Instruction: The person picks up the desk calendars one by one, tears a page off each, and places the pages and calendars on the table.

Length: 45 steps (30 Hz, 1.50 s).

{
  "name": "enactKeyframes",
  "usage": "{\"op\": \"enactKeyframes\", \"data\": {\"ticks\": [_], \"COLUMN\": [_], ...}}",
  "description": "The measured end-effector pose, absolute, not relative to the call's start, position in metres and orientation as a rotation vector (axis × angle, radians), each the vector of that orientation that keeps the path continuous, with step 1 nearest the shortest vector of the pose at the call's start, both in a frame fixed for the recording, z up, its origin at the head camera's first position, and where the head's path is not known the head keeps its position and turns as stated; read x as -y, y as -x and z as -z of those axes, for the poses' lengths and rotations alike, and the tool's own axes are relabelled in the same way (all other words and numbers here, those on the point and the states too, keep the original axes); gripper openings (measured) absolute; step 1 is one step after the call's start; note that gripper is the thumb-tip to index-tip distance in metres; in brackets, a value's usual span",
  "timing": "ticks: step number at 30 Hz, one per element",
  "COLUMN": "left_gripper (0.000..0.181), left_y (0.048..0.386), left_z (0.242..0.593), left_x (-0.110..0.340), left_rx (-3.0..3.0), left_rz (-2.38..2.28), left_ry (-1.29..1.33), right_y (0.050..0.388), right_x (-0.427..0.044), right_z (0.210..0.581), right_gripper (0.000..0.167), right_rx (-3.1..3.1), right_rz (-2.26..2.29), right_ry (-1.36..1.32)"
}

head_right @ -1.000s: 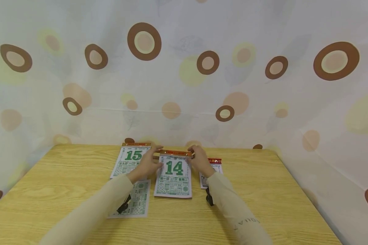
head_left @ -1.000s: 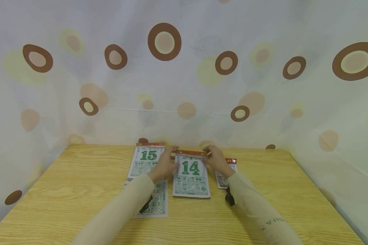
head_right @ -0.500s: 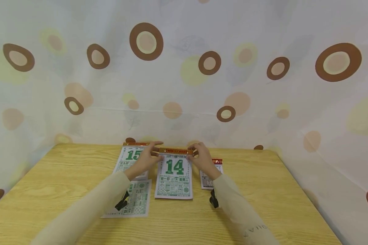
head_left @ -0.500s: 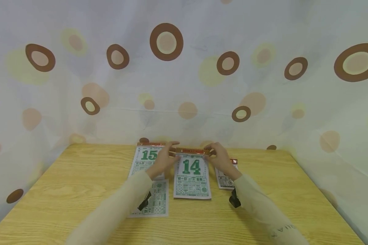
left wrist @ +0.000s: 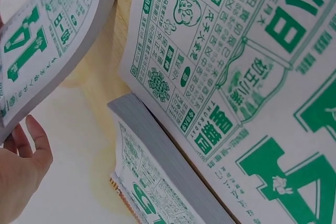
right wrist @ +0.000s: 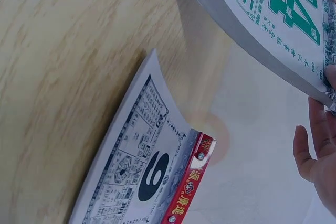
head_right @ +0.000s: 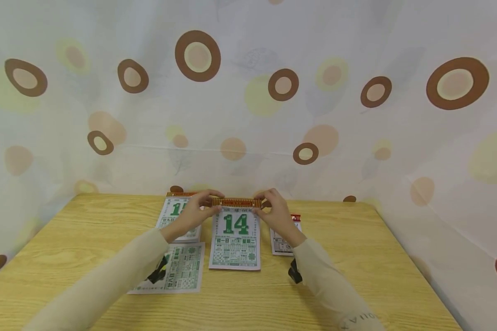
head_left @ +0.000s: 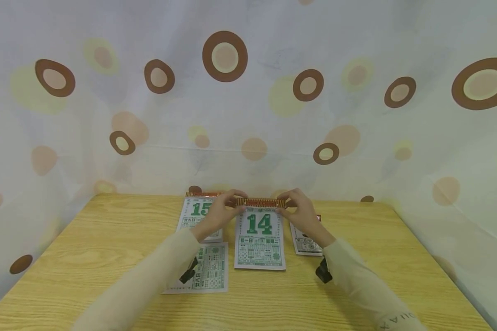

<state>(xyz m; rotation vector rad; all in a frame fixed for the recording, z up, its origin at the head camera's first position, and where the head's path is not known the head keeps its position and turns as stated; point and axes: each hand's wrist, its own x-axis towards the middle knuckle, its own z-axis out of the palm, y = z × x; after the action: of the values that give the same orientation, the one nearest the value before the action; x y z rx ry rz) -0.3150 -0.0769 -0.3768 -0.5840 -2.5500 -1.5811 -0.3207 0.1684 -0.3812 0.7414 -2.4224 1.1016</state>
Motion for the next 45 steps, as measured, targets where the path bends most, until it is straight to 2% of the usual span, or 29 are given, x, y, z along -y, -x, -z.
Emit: {"op": "enactKeyframes", "data": {"ticks": [12,23,34,45], "left_gripper": [0.028,0.032,0.034,0.033], "left_y": [0.315,0.315,0.314,0.318], "left_z": [0.369,0.350,0.335,0.327], "left_x": [0.086,0.094,0.097,0.094], "left_rx": [2.429,2.466,2.550,2.496], "left_rz": [1.773,1.869,1.863,1.980], "left_ry": [0.812,0.911,0.881,0.809], "right_y": [0.313,0.312,0.311,0.311], "right_x": [-0.168,-0.170,-0.168,-0.168], "right_z": [0.368,0.359,0.350,0.340], "right_gripper": [0.030,0.030,0.032,0.033], "right_rx": [2.366,2.325,2.218,2.231], "right_rz": [-1.072,-1.076,-1.100,-1.038], "right_ry": [-0.808,-0.843,-0.898,-0.827]}}
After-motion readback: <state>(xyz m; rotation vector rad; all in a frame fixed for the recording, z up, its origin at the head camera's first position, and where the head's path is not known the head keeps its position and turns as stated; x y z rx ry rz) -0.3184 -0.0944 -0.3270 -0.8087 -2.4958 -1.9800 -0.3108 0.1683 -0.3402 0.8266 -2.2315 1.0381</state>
